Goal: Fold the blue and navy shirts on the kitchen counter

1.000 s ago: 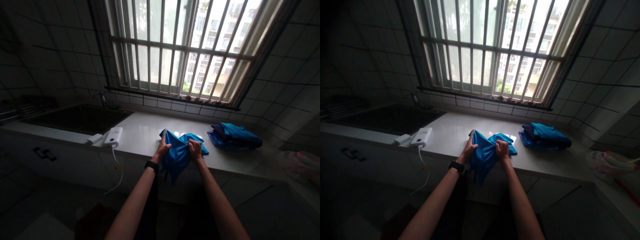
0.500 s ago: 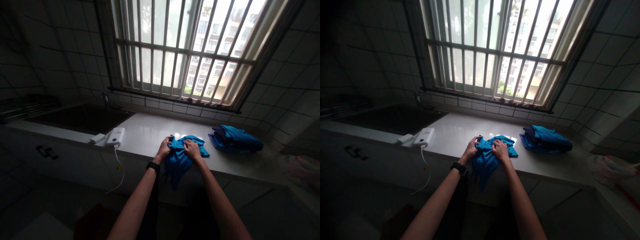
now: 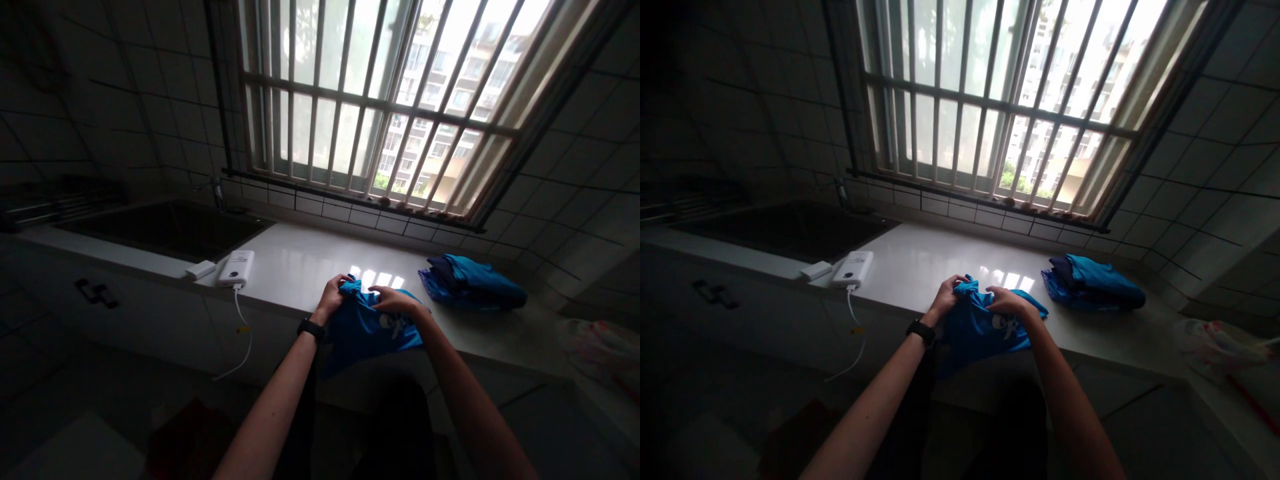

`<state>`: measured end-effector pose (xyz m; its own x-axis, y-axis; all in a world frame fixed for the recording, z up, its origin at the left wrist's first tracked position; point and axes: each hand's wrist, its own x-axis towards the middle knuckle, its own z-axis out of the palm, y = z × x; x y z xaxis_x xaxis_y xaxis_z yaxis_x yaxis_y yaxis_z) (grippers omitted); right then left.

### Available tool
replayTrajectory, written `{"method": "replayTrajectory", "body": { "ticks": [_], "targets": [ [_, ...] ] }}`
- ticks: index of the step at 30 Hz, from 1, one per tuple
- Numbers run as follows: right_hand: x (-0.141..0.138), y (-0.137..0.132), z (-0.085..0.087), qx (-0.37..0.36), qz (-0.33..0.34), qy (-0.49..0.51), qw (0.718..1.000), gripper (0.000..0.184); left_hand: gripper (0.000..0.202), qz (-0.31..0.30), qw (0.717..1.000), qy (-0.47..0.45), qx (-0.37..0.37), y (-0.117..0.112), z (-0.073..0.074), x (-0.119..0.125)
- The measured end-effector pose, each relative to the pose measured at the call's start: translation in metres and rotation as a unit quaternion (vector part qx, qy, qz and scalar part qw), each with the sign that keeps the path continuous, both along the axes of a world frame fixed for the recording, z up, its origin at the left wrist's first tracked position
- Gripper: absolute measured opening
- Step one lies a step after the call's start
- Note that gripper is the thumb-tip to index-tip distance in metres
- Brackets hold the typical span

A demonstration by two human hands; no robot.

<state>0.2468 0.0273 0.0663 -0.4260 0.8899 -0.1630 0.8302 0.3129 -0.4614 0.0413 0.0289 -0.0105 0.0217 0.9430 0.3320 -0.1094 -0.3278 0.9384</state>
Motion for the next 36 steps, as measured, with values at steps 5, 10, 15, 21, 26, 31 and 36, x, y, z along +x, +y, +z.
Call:
{"method": "replayTrajectory", "body": {
  "ticks": [5, 10, 15, 21, 26, 31, 36],
  "targets": [
    [0.003, 0.0, -0.001, -0.094, 0.078, 0.053, 0.991, 0.015, 0.027, 0.015, 0.999, 0.022, -0.021, 0.0, 0.0, 0.0],
    [0.001, 0.006, 0.005, 0.246, -0.137, 0.107, 0.953, 0.009, 0.036, 0.052, 0.997, 0.0, -0.056, 0.004, 0.0, 0.0],
    [0.003, 0.016, -0.002, 0.394, -0.246, 0.178, 0.867, 0.016, 0.077, -0.095, 0.994, 0.041, -0.043, -0.002, 0.002, 0.003],
    [0.017, 0.017, -0.019, 0.336, -0.182, 0.093, 0.919, 0.014, 0.02, -0.145, 0.979, 0.143, -0.001, -0.004, 0.002, 0.004],
    [0.019, 0.01, -0.026, 0.188, -0.115, 0.069, 0.973, 0.005, 0.008, 0.096, 0.993, 0.038, -0.055, 0.01, -0.003, 0.002],
    [0.02, 0.003, -0.015, -0.088, -0.027, 0.201, 0.975, 0.026, 0.014, 0.133, 0.989, 0.025, -0.053, 0.018, -0.008, 0.001],
    [0.016, 0.013, -0.015, 0.038, -0.128, 0.434, 0.891, 0.04, 0.046, 0.056, 0.998, 0.015, 0.005, 0.015, -0.013, 0.002]
  ]
}}
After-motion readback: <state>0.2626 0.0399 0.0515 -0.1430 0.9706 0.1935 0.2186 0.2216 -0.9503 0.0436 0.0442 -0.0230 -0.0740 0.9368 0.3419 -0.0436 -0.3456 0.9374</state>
